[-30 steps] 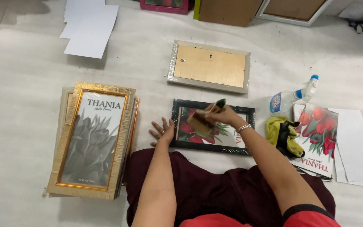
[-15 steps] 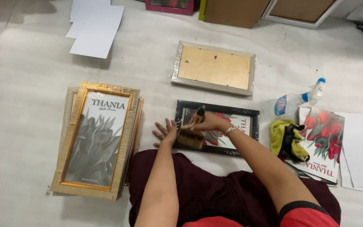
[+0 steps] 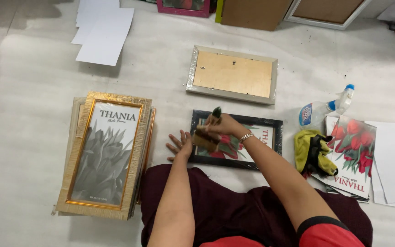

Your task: Cleaning glass and assembling a picture frame with a print

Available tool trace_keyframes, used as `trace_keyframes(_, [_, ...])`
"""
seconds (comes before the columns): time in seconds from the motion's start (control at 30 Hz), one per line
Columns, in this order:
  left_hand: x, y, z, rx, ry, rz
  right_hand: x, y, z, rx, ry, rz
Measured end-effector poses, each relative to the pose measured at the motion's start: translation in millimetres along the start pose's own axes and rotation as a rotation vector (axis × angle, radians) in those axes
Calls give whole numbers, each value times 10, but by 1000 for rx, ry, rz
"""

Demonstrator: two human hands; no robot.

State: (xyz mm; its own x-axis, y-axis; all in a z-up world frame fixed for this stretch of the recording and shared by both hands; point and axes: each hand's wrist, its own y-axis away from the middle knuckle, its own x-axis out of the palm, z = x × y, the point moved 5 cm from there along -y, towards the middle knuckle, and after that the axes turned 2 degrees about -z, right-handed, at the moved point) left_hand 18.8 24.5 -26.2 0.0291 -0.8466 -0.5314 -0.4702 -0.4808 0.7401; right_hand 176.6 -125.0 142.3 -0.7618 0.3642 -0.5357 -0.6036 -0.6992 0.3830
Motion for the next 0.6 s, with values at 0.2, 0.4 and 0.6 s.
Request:
trace_keyframes(0.2, [212, -423, 172, -1, -42, -1, -319, 295, 321, -27, -152, -553])
trace_keyframes(0.4, [69, -135, 64, -20, -56, -17, -369, 699, -401, 172, -180, -535])
trace_keyframes(0.6, [51, -124, 71, -35, -59, -13, -1405, 1694, -1273, 292, 166, -867])
